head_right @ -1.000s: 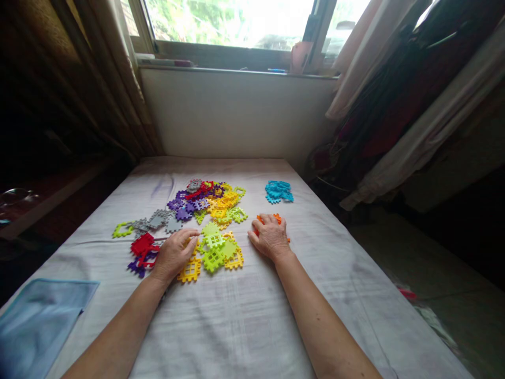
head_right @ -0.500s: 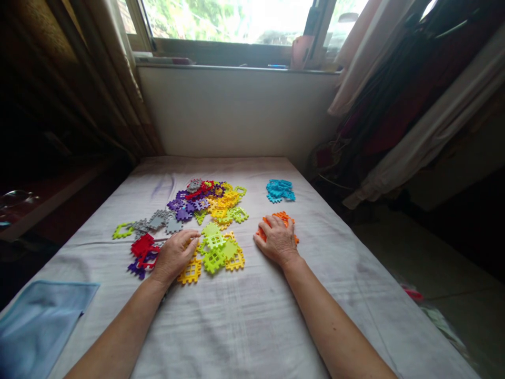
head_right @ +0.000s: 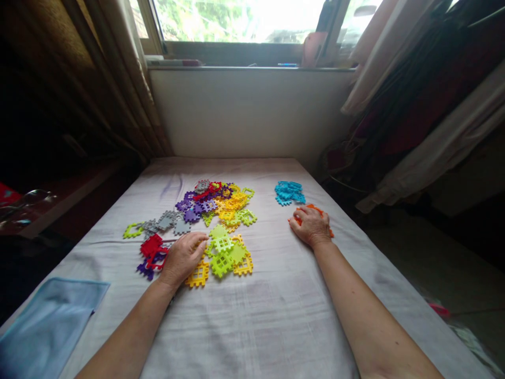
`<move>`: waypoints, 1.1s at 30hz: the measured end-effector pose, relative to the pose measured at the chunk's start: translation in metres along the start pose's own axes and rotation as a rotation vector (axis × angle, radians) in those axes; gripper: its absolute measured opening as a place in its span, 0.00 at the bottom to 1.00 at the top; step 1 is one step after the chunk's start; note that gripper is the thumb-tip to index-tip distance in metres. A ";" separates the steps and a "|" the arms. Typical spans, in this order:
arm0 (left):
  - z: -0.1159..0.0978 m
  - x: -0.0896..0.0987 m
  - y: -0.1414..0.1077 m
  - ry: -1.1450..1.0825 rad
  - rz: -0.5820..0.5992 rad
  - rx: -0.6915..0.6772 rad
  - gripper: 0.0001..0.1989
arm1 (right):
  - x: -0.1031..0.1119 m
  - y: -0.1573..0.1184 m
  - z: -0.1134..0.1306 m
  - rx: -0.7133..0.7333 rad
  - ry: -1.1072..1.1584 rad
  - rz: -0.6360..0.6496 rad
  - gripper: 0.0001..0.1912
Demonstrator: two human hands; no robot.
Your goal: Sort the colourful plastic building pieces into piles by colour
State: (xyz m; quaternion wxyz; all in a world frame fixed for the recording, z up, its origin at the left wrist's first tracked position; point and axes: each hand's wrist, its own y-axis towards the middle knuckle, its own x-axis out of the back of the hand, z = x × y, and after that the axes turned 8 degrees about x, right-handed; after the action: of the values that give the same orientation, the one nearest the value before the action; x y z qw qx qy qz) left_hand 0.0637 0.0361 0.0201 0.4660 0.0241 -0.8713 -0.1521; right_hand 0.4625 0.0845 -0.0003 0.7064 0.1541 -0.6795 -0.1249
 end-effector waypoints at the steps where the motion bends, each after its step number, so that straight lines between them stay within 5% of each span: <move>1: 0.000 0.000 0.000 0.003 0.001 0.001 0.09 | -0.002 0.002 -0.005 -0.007 -0.005 -0.008 0.15; 7: -0.001 -0.001 0.000 0.020 0.003 0.003 0.09 | -0.012 0.011 -0.023 -0.019 -0.007 -0.077 0.16; 15: 0.001 -0.002 0.000 0.021 0.003 -0.001 0.10 | -0.004 -0.004 -0.006 0.188 -0.087 -0.185 0.22; 23: 0.000 -0.001 0.000 0.014 0.004 -0.004 0.10 | -0.008 0.006 -0.013 0.062 -0.051 -0.067 0.20; 33: -0.001 -0.002 0.000 0.024 0.004 0.004 0.09 | -0.006 0.005 -0.003 0.081 -0.030 -0.169 0.20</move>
State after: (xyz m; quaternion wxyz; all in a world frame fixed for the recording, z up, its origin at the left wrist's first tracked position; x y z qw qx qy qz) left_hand 0.0657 0.0361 0.0191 0.4768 0.0254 -0.8659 -0.1490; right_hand 0.4651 0.0914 -0.0046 0.6761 0.2375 -0.6791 -0.1590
